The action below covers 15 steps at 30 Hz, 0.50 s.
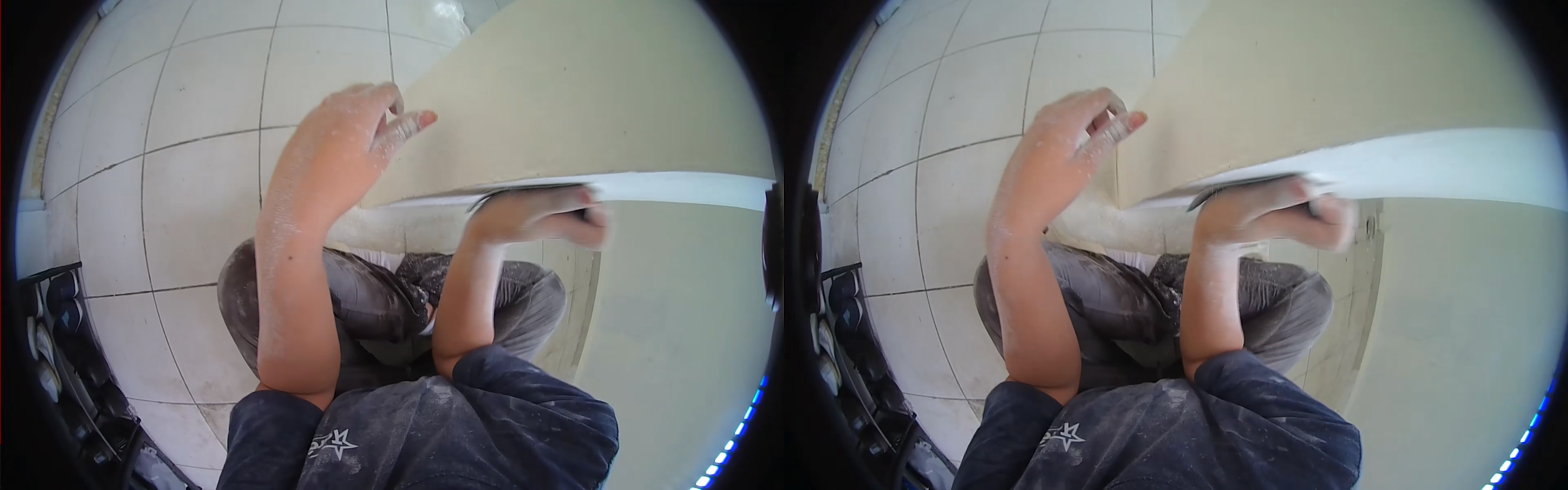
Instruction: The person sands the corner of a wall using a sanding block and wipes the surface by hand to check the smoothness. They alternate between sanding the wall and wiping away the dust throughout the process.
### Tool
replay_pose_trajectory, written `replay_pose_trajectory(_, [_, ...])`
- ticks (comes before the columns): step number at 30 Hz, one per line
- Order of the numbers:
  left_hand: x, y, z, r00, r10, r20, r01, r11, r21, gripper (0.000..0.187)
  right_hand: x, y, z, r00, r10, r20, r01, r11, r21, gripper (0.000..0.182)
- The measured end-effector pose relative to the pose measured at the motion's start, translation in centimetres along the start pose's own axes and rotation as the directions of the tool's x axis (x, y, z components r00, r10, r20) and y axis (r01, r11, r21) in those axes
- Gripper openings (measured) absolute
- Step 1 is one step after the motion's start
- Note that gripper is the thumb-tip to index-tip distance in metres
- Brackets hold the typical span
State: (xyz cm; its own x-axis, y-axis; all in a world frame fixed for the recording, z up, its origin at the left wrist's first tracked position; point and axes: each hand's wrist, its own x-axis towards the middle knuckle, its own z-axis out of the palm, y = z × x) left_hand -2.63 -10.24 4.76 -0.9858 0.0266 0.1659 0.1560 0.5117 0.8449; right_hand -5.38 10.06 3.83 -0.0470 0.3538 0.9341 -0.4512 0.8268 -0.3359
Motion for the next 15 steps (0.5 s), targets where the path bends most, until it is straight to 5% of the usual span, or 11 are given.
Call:
replay_pose_trajectory(3, [0.2,-0.5,0.0,0.999,0.026,-0.024,-0.025,0.999,0.038,0.032,-0.3,-0.7,1.1,0.999,-0.007,-0.038,0.010,0.996,0.089,0.039])
replay_pose_trajectory(5, [-0.1,-0.7,-0.1,0.998,0.015,-0.059,-0.016,1.000,-0.005,0.027,3.9,-2.6,1.8,0.974,0.202,-0.102,-0.195,0.978,0.078,0.046])
replay_pose_trajectory(7, [0.3,-0.7,-0.8,0.931,0.105,-0.349,-0.145,0.985,-0.091,0.025,8.7,-7.3,2.6,0.935,0.341,-0.096,-0.329,0.936,0.123,0.056])
replay_pose_trajectory(11, [0.5,-0.7,-3.4,0.468,0.019,-0.884,-0.451,0.865,-0.220,0.043,9.8,-8.1,3.0,0.947,0.278,-0.164,-0.267,0.960,0.086,0.054])
replay_pose_trajectory(13, [-0.8,-1.2,-5.9,0.256,-0.223,-0.941,-0.500,0.802,-0.326,0.054,6.8,-5.1,1.4,0.968,0.247,-0.051,-0.240,0.964,0.115,0.047])
replay_pose_trajectory(15, [-2.1,-2.5,-8.3,0.126,-0.545,-0.829,-0.604,0.621,-0.500,0.059,1.4,-0.8,-0.6,0.983,-0.185,0.023,0.186,0.971,-0.151,0.041])
